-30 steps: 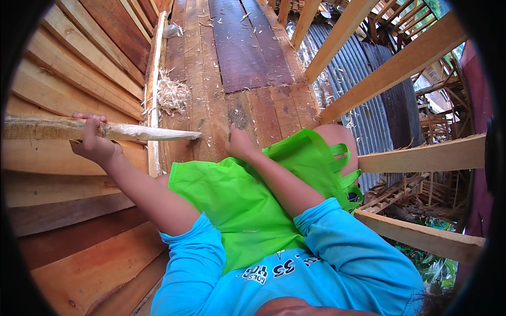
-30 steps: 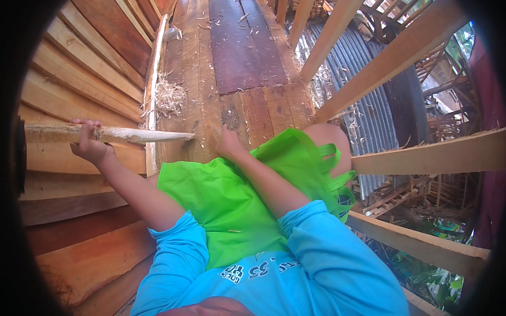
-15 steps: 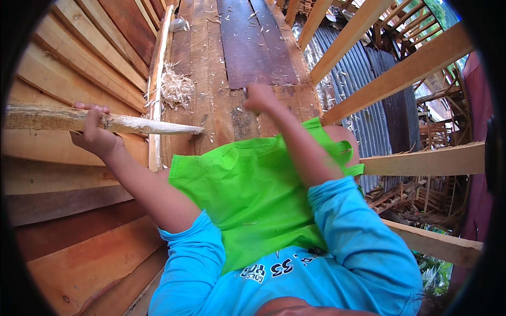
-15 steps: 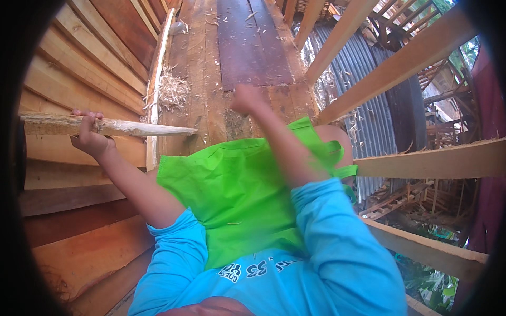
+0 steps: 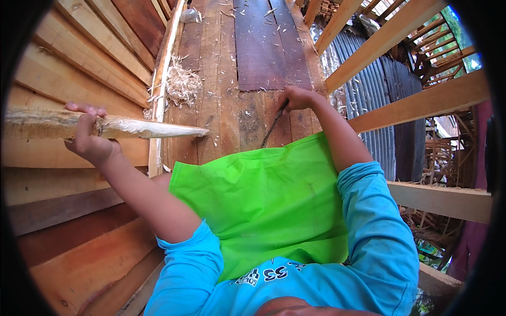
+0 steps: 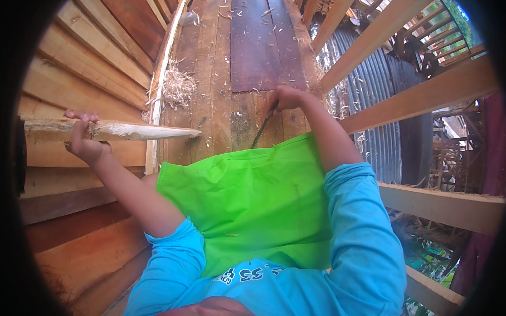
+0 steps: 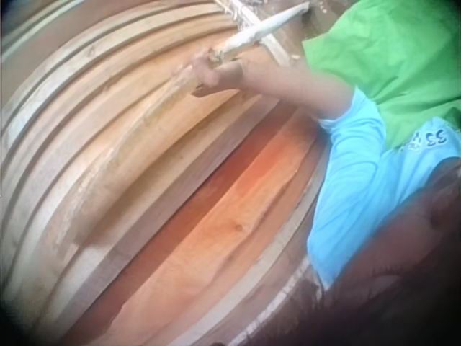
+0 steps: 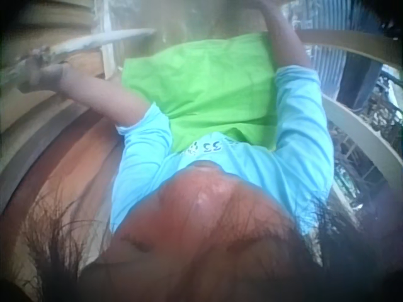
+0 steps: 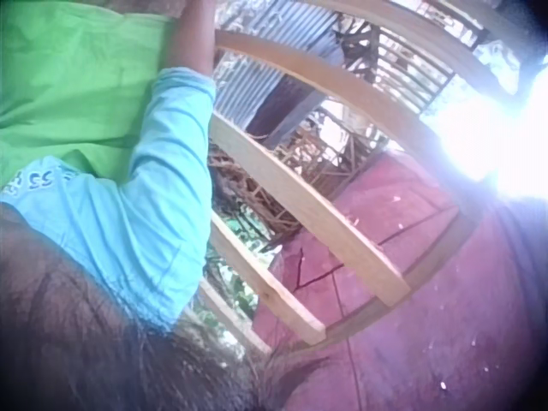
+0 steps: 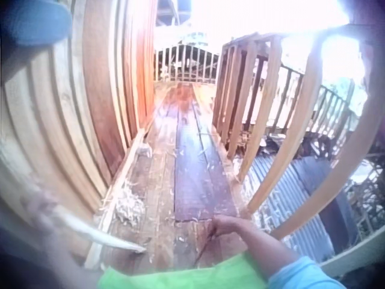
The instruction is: The person sits on a wooden floor and uses a knife to carve a piece of wood, removing shavings and shaping the surface. The person holds the wood with the left hand and carves with the right hand, occasionally adjusting the wood's position.
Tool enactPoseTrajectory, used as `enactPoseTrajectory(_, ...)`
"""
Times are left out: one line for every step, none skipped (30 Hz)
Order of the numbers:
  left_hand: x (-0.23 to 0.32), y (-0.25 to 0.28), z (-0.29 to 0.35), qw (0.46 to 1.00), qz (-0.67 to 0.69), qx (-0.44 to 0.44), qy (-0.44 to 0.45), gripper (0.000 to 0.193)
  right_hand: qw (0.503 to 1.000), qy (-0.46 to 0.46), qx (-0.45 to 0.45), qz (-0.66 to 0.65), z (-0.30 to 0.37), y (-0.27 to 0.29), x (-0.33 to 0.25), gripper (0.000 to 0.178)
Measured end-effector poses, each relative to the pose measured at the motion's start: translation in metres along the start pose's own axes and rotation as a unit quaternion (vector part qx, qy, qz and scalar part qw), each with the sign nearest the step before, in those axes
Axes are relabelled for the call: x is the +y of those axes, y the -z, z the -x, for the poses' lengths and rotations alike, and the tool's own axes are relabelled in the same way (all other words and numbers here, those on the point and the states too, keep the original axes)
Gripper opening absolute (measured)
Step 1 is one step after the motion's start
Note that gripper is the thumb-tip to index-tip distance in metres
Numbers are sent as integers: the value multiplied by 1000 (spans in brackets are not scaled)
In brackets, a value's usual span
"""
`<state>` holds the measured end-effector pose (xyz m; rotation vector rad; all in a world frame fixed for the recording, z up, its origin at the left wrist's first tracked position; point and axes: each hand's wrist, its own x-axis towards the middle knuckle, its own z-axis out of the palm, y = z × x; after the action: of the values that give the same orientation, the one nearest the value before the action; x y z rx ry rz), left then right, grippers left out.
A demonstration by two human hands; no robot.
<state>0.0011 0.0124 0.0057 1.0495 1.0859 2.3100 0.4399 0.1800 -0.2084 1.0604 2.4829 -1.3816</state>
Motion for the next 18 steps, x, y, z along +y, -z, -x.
enactPoseTrajectory(-1,2,0,1000,3,-3,4,32,1000,-1,-3,29,-7,-4,1,27)
enactPoseTrajectory(1,0,1,1000,-10,-2,7,33,998,-2,-5,60,-14,-5,1,28)
enactPoseTrajectory(1,-1,0,1000,-7,-4,9,33,994,-3,87,60,-20,-6,4,29)
enactPoseTrajectory(1,-2,0,1000,-3,-6,12,32,982,-5,178,59,-26,-6,5,29)
enactPoseTrajectory(1,-2,0,1000,-1,-7,15,32,962,-7,266,57,-32,-5,4,29)
enactPoseTrajectory(0,-2,0,1000,-3,-12,16,32,951,-57,305,7,-36,2,5,27)
enactPoseTrajectory(0,-3,0,1000,-4,-18,17,32,962,-29,272,0,-35,7,6,26)
enactPoseTrajectory(0,-3,0,1000,-5,-23,16,31,971,0,238,-5,-31,14,3,26)
enactPoseTrajectory(0,-2,0,999,-2,-25,20,31,978,29,204,-11,-28,19,2,26)
enactPoseTrajectory(1,-2,0,999,1,-28,24,31,991,15,110,-70,-30,18,10,28)
enactPoseTrajectory(1,-1,-1,999,3,-29,27,31,996,5,90,-26,-31,17,5,27)
enactPoseTrajectory(2,1,-2,1000,0,-22,23,32,997,-4,70,17,-29,13,-4,27)
enactPoseTrajectory(2,2,-2,1000,-3,-15,19,33,997,-13,49,61,-30,12,-12,26)
enactPoseTrajectory(1,1,-1,1000,-1,-10,17,33,991,-6,114,76,-29,11,-11,26)
enactPoseTrajectory(1,0,-1,1000,-1,-7,19,33,983,-28,173,57,-29,13,-10,26)
enactPoseTrajectory(0,-1,0,1000,-2,-3,20,33,971,-50,232,38,-28,16,-9,26)
enactPoseTrajectory(1,-2,0,1000,-4,-1,21,33,955,-70,289,17,-29,21,-8,26)
enactPoseTrajectory(1,-2,0,1000,-2,-5,21,33,964,-75,253,0,-25,28,-9,27)
